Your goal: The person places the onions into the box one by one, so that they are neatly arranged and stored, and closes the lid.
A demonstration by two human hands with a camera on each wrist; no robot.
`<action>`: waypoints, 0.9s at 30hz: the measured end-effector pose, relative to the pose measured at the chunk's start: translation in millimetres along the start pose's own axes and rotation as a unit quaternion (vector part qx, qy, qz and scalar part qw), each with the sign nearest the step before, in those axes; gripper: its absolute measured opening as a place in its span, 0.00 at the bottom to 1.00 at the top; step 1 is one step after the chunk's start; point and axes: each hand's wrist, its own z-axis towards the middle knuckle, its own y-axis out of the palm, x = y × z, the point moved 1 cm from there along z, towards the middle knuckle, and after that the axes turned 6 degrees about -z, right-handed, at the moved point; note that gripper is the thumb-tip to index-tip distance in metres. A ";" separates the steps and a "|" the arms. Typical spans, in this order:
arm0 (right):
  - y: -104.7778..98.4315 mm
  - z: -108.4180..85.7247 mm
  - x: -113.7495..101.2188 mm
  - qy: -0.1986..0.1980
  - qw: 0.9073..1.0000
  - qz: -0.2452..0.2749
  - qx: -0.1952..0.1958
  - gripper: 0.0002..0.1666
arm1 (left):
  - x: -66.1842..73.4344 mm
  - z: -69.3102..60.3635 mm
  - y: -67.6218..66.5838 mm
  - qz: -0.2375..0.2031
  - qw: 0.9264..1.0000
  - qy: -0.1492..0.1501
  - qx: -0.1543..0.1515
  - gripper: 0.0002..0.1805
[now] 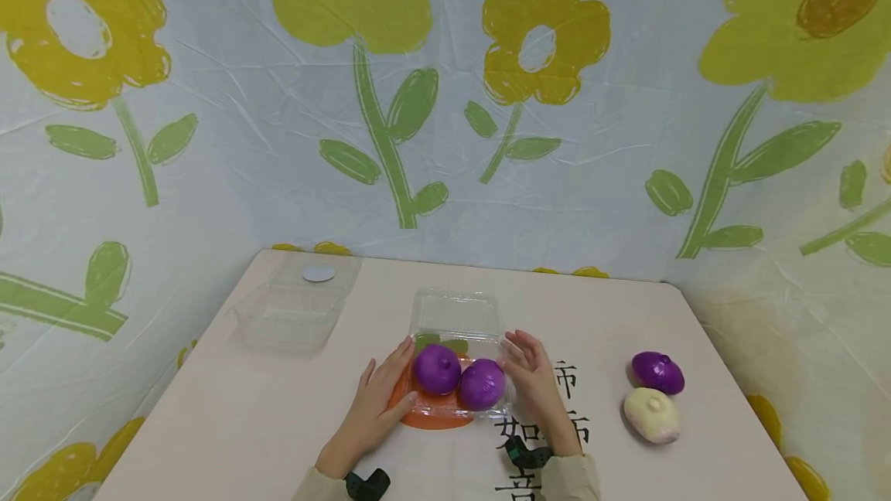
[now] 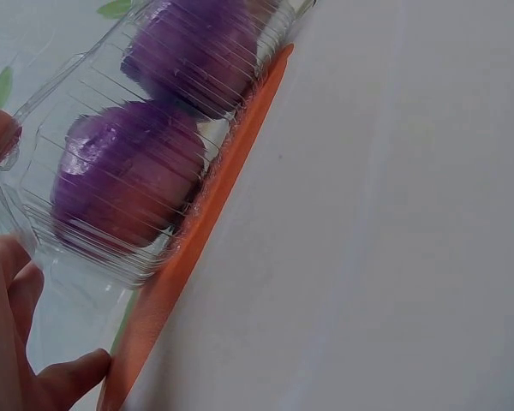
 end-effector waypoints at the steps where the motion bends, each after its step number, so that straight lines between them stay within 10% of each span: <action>1: -0.8 0.7 1.9 0.001 1.000 0.003 -0.007 0.41 | 0.4 0.0 -0.1 -0.001 1.000 -0.001 -0.001 0.40; 10: -2.9 5.1 15.4 -0.003 0.993 0.083 -0.080 0.37 | -0.4 0.0 0.3 0.003 1.000 0.001 0.000 0.39; 27: -0.6 7.9 29.0 -0.028 0.988 0.128 -0.082 0.37 | 2.4 0.5 -1.1 0.005 1.000 0.005 0.002 0.39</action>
